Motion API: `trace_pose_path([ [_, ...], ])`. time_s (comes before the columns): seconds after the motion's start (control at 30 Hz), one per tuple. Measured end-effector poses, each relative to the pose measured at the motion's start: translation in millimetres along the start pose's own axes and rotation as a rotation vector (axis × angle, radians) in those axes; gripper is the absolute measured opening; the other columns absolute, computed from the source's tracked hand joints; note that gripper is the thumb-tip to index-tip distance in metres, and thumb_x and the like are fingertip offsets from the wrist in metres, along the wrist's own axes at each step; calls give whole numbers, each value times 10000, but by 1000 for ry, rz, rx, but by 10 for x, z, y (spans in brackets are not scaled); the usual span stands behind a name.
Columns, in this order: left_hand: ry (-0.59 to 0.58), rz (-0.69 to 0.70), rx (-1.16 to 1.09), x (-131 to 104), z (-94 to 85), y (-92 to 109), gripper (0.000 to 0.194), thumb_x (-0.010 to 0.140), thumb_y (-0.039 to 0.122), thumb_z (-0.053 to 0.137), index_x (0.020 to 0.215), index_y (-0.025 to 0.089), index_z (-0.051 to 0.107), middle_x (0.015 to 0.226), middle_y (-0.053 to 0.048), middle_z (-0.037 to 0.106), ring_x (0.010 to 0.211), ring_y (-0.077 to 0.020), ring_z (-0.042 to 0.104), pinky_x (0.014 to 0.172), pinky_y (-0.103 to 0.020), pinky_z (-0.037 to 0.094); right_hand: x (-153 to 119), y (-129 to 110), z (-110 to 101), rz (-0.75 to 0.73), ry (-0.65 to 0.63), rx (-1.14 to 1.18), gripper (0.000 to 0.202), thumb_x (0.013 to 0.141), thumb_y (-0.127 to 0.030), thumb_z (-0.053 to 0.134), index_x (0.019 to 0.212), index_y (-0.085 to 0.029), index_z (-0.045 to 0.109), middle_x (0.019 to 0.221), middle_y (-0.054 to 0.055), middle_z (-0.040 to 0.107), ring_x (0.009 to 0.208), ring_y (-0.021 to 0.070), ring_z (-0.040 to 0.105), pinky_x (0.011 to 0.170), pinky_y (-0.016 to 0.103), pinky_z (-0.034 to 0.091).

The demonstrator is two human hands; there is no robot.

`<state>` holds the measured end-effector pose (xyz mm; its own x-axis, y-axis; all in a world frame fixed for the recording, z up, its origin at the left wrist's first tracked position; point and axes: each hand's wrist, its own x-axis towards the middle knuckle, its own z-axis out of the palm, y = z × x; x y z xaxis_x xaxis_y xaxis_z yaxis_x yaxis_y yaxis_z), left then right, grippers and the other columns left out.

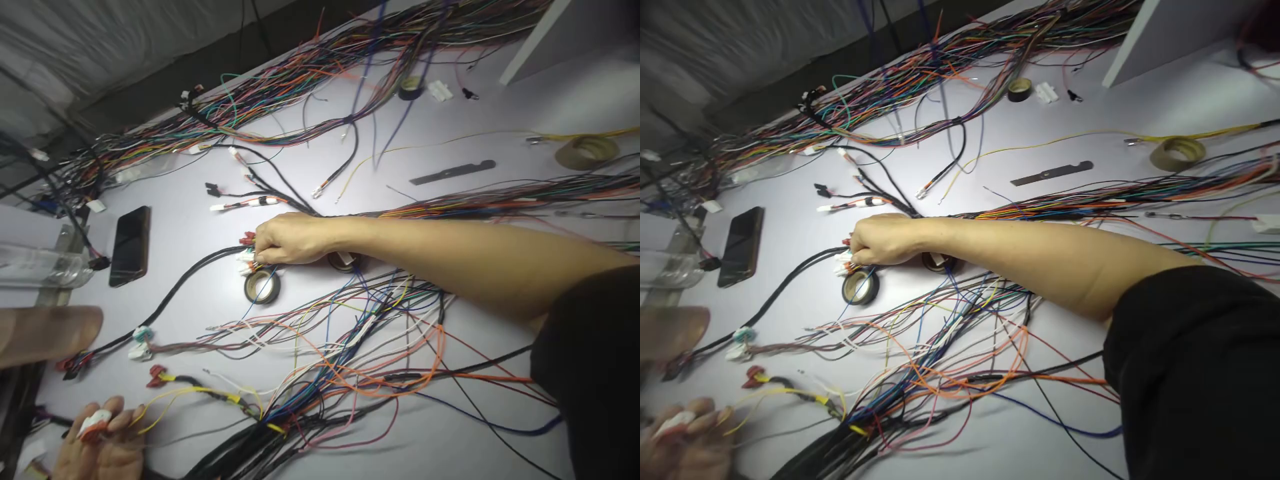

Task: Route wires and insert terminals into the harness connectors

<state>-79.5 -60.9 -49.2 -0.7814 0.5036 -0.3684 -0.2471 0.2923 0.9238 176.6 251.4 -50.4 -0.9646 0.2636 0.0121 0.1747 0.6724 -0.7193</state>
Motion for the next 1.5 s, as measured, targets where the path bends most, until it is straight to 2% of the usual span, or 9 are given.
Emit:
trace_pose_path([
  [0.17, -31, 125, -213, -103, 58, -62, 365, 594, 225, 839, 918, 207, 673, 869, 25, 644, 700, -71, 595, 780, -192, 555, -16, 17, 51, 5, 23, 42, 189, 892, -200, 529, 856, -147, 706, 844, 46, 644, 752, 141, 530, 729, 276, 366],
  [0.6, -130, 57, -364, -197, 71, -100, 311, 693, 190, 784, 985, 175, 677, 997, -57, 683, 877, -147, 663, 861, -270, 548, -23, 119, 109, -54, 40, -45, 359, 909, -441, 449, 866, -192, 703, 868, 66, 641, 758, 158, 570, 716, 303, 422],
  [0.7, -179, 56, -396, -207, 98, -95, 287, 722, 178, 761, 997, 169, 679, 986, -56, 691, 904, -148, 663, 912, -282, 526, -26, -25, 44, -21, 28, -195, 338, 912, -427, 462, 938, -199, 710, 956, 77, 655, 809, 173, 576, 732, 310, 411],
  [0.8, -234, 75, -429, -214, 102, -98, 271, 742, 172, 742, 1005, 151, 679, 981, -60, 693, 913, -157, 665, 930, -300, 519, -73, -409, 55, -24, 164, -373, 275, 908, -368, 506, 1000, -199, 702, 1022, 79, 662, 878, 195, 579, 780, 338, 390],
  [0.93, -295, 79, -486, -220, 86, -114, 218, 777, 136, 691, 995, 141, 678, 934, -56, 695, 929, -164, 665, 947, -316, 510, -223, -1199, 459, -193, 287, -392, 246, 949, -290, 466, 971, -169, 678, 928, 68, 680, 848, 177, 582, 797, 334, 381],
  [1.1, -337, 49, -529, -226, 105, -133, 195, 800, 113, 658, 995, 123, 659, 964, -80, 689, 987, -183, 655, 999, -328, 474, -273, -1838, 1326, -438, 181, -323, 265, 988, -247, 403, 949, -135, 640, 910, 84, 672, 832, 160, 585, 769, 289, 426],
  [1.27, -369, 22, -563, -234, 120, -130, 192, 822, 108, 626, 1014, 116, 643, 983, -85, 680, 983, -175, 654, 951, -305, 503, 7, -1776, 1822, -404, 397, -370, 198, 957, -141, 426, 1029, -99, 606, 1111, 119, 640, 1016, 187, 565, 925, 311, 449],
  [1.37, -376, 11, -581, -251, 109, -117, 201, 828, 96, 605, 1025, 115, 639, 1006, -98, 680, 971, -171, 656, 867, -267, 538, 146, -1671, 1918, -380, 520, -437, 188, 947, -122, 446, 1047, -102, 603, 1164, 117, 622, 1075, 204, 544, 972, 339, 440],
  [1.5, -383, 13, -602, -285, 106, -95, 186, 828, 83, 596, 1003, 122, 648, 976, -89, 691, 952, -165, 663, 863, -268, 543, 199, -1608, 1944, -353, 559, -493, 163, 946, -143, 483, 1055, -132, 604, 1123, 89, 638, 1021, 198, 569, 925, 343, 453],
])
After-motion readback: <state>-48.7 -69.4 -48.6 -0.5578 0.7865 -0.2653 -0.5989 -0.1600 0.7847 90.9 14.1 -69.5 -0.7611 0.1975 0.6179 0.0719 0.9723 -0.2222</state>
